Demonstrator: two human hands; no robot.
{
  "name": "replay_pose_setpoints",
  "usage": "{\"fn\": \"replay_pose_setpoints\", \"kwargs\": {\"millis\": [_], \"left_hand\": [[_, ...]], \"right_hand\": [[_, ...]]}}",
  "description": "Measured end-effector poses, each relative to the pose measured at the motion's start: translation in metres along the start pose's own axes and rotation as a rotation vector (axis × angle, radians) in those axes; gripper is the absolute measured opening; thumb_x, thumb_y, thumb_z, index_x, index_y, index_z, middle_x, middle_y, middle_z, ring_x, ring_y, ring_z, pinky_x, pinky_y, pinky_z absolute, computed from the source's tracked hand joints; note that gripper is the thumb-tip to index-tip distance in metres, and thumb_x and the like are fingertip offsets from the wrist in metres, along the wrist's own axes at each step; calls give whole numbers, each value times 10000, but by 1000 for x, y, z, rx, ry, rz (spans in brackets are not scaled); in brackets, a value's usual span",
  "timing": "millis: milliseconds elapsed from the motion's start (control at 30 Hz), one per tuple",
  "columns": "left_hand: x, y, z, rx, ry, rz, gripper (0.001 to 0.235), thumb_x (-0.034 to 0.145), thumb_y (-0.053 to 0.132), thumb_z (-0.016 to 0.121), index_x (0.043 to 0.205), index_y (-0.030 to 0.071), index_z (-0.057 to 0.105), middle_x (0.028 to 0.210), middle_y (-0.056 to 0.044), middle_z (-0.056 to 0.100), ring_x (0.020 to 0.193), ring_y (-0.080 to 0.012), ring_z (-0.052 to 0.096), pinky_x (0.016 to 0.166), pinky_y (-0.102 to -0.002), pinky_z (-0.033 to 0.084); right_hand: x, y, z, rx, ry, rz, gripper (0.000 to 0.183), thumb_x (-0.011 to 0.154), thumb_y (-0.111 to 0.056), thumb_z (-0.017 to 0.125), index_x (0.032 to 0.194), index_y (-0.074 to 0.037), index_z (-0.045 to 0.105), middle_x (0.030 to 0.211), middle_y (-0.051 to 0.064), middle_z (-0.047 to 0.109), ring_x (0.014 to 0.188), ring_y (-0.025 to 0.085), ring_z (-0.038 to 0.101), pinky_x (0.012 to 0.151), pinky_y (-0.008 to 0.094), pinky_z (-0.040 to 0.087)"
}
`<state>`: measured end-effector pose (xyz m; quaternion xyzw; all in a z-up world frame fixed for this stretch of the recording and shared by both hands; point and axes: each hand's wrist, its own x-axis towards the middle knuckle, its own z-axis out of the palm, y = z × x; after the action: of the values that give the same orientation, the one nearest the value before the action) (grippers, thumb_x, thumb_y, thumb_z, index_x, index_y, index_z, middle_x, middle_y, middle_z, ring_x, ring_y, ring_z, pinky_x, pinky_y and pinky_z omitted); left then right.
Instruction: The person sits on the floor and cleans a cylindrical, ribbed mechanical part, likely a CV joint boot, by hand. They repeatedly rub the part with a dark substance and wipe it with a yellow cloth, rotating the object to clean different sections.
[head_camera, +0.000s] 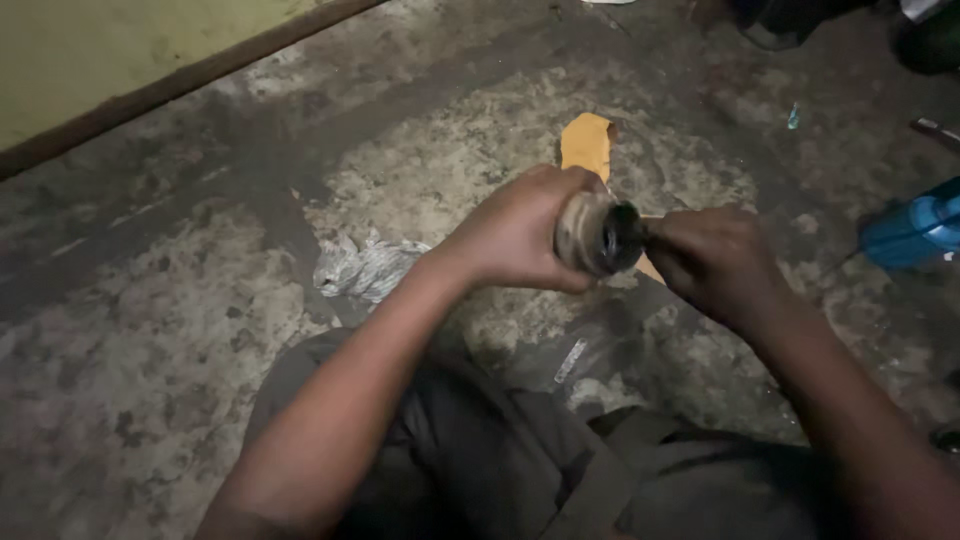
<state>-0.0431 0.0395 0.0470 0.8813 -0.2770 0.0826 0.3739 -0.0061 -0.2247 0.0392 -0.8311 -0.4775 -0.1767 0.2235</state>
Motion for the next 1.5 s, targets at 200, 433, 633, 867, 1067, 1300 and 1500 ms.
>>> {"fn": "replay_pose_setpoints", "kwargs": {"millis": [200,433,633,867,1067,1300,1500], "left_hand": [[1,-5,-2,57,112,3,804,553,404,950,1223,108,618,1134,-101,679,1128,-302,638,963,-468,529],[0,-6,-8,34,199,30,759,598,396,951,1230,130,625,1153,-80,683,1150,-283,655,1015,-463,526],[0,-10,-9,85,270,45,784,587,421,973,1229,126,634,1178,-83,697,1149,-302,656,1008,-478,516],[-1,-8,-11,78,289,19,722,617,400,953,1206,129,635,1146,-81,704,1118,-281,672,974,-450,535],[0,-11,-7,131,315,1,726,574,384,949,1180,131,640,1161,-75,689,1137,-291,651,980,-467,516],[5,-7,4,204,401,50,741,631,469,957,1178,114,605,1162,-91,653,1173,-322,596,988,-494,455],[7,-10,14,260,416,65,671,703,428,919,1199,112,596,1199,-114,639,1221,-354,571,1009,-494,439]], "right_hand": [[3,-10,-6,41,-26,115,339,857,-48,728,1191,-101,749,751,150,699,620,278,696,596,387,537],[5,-27,-4,167,-160,464,436,848,-114,731,1280,-169,706,630,79,656,522,176,629,530,361,498],[11,-35,-1,297,-228,561,532,836,-77,670,1357,-181,656,530,43,525,467,128,485,496,326,420],[14,-55,1,580,-232,763,604,807,-29,633,1405,-99,585,492,0,498,443,74,466,466,285,393],[13,-73,7,615,-210,782,640,818,-33,645,1443,-74,516,484,3,510,438,79,469,472,278,393],[7,-75,29,661,-71,803,580,820,8,664,1380,9,513,520,-20,484,482,68,468,492,265,403],[4,-77,35,912,-49,918,610,805,41,622,1396,10,474,488,13,475,399,99,461,418,277,398]]}}
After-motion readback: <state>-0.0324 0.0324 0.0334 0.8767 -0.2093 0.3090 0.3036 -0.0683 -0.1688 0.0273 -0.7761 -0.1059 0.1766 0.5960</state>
